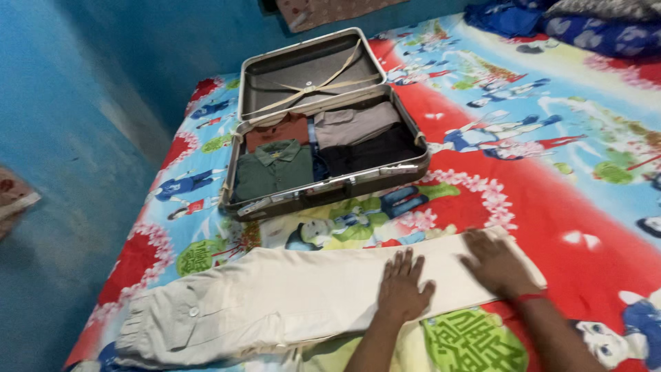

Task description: The person folds a pair of pants on a bed, places them into an open suitcase already containing other clothes, secures the internal straps, and then closes and latches the suitcase.

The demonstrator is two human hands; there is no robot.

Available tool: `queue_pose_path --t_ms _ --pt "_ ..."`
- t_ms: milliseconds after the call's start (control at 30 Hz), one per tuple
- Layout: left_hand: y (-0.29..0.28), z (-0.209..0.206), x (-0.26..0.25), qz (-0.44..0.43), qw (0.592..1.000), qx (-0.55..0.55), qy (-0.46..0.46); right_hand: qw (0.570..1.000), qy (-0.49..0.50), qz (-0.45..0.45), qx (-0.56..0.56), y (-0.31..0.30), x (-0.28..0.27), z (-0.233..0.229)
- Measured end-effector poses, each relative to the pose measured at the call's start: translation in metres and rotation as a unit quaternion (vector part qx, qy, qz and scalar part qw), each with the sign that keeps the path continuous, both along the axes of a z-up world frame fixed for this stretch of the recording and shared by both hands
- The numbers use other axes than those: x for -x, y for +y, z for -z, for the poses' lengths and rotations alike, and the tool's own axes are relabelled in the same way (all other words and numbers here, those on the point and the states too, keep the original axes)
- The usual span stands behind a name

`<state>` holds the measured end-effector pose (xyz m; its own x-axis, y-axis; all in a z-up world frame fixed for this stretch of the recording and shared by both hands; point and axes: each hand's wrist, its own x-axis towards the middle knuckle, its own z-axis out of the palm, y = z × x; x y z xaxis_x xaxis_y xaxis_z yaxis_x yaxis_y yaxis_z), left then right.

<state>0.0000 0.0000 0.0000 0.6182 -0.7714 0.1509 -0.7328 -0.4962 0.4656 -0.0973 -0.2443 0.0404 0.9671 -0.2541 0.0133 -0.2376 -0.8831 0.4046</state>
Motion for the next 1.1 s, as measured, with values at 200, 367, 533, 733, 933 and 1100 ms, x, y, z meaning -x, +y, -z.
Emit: queue_pose_path --t_ms 200,367,533,733,933,1100 --pt "0.008 0.012 0.009 -0.076 0.977 0.165 -0.108 0.956 -0.118 0.199 -0.181 -0.075 0.007 0.027" --pt "0.007 0.009 0.005 -0.075 0.988 0.118 -0.072 0.956 -0.208 0.109 -0.173 -0.014 -0.017 0.015" --pt "0.041 -0.031 -0.035 -0.05 0.987 0.084 0.128 0.941 -0.197 -0.049 -0.273 0.111 -0.039 0.009" --pt "0.177 -0.038 -0.061 -0.194 0.958 0.2 0.066 0.885 -0.154 -0.133 -0.419 0.239 -0.077 0.01" --pt "0.316 -0.02 -0.072 -0.287 0.937 0.201 -0.012 0.868 -0.066 -0.228 -0.437 0.375 -0.122 0.014" --pt "0.385 0.003 -0.082 -0.295 0.945 0.126 -0.068 0.85 -0.012 -0.307 -0.428 0.457 -0.138 0.019"
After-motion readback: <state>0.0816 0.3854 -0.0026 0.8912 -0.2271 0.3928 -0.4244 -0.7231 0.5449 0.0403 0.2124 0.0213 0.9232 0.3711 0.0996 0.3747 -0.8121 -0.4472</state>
